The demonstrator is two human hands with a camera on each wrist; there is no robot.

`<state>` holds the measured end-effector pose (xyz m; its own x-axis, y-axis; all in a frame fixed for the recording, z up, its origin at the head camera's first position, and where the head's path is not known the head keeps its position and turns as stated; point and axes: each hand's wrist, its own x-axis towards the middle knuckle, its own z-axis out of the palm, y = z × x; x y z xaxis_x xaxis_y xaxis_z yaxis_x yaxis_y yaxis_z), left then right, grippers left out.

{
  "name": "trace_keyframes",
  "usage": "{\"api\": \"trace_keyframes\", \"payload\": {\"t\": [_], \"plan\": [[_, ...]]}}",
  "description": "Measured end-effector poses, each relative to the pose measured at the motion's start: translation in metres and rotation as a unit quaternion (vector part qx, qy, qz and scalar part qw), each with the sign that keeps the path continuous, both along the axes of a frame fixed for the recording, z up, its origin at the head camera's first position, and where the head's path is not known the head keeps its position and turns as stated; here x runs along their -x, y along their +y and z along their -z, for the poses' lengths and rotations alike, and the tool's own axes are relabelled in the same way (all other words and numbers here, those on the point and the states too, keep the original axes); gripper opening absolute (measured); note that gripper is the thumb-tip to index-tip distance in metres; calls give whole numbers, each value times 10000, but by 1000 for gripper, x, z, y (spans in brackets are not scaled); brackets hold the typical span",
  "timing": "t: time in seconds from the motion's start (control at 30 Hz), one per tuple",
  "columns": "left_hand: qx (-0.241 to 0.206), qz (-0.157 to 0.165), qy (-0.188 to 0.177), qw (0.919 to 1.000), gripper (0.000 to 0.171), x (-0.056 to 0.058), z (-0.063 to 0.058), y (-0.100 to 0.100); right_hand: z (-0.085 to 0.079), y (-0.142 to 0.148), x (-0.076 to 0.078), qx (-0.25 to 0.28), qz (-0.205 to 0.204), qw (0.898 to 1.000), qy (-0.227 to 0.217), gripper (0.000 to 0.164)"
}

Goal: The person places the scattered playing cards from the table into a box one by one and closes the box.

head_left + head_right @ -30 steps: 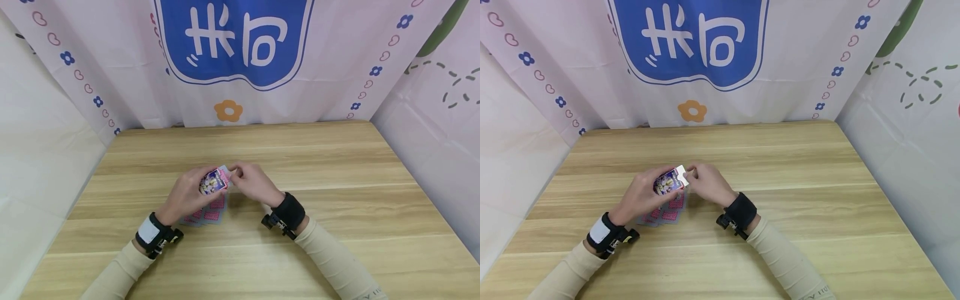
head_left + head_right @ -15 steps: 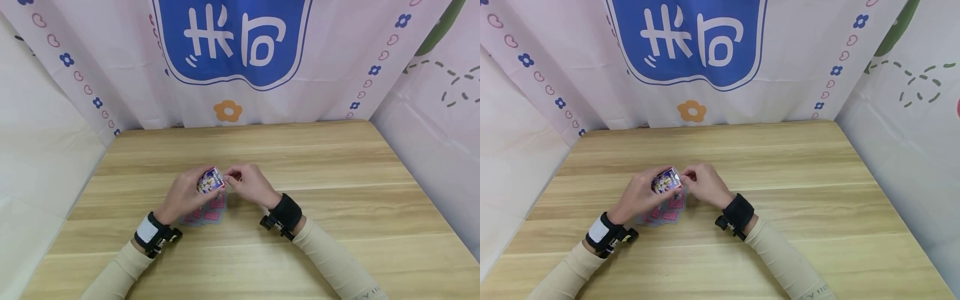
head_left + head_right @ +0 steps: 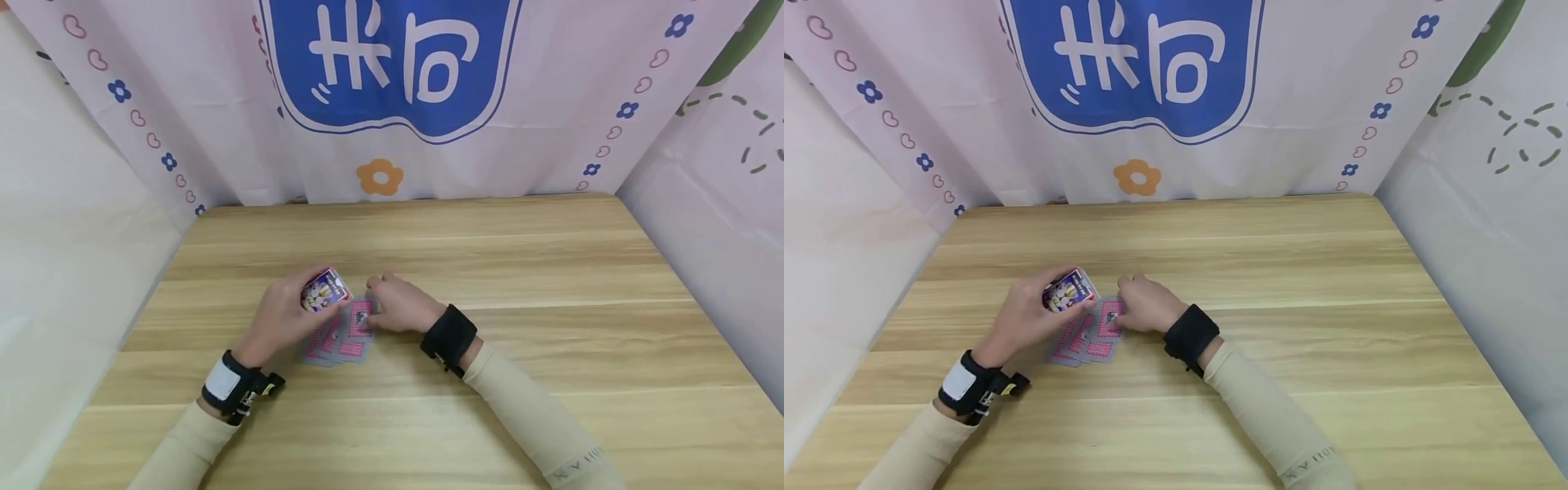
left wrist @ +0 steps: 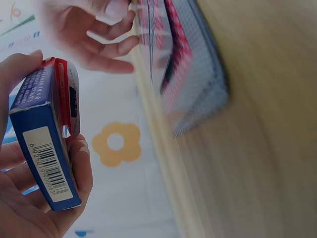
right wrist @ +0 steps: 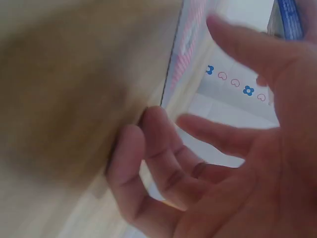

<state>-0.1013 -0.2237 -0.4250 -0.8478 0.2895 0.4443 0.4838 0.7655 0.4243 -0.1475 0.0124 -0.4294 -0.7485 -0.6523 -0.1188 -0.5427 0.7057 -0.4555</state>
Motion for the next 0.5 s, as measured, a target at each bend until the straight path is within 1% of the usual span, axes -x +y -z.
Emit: {"api": "trace_keyframes", "payload": {"t": [0.07, 0.13, 0.23, 0.3, 0.37, 0.47, 0.5], "plan": [[-50, -141, -22, 9999, 68, -3, 0, -5, -1, -3, 2, -204, 40, 9998, -41, 64], [-125, -225, 10, 9997, 68, -5, -1, -10, -1, -5, 3, -380, 106, 9991, -128, 56], [-257, -238, 138, 9993, 68, -5, -3, -13, -3, -5, 5, -459, 254, 9982, -304, 48], [-304, -214, 231, 9990, 68, -5, -4, -14, -4, -4, 7, -370, 258, 9980, -445, 41], [-295, -186, 316, 9989, 68, -4, -5, -15, -6, -3, 9, -159, 178, 9978, -622, 35], [-185, -148, 318, 9992, 68, -5, -4, -16, -9, 1, 12, 197, -215, 9958, -865, 23], [-143, -124, 304, 9994, 68, -5, -4, -17, -11, 3, 14, 336, -351, 9935, -1027, 18]]}}
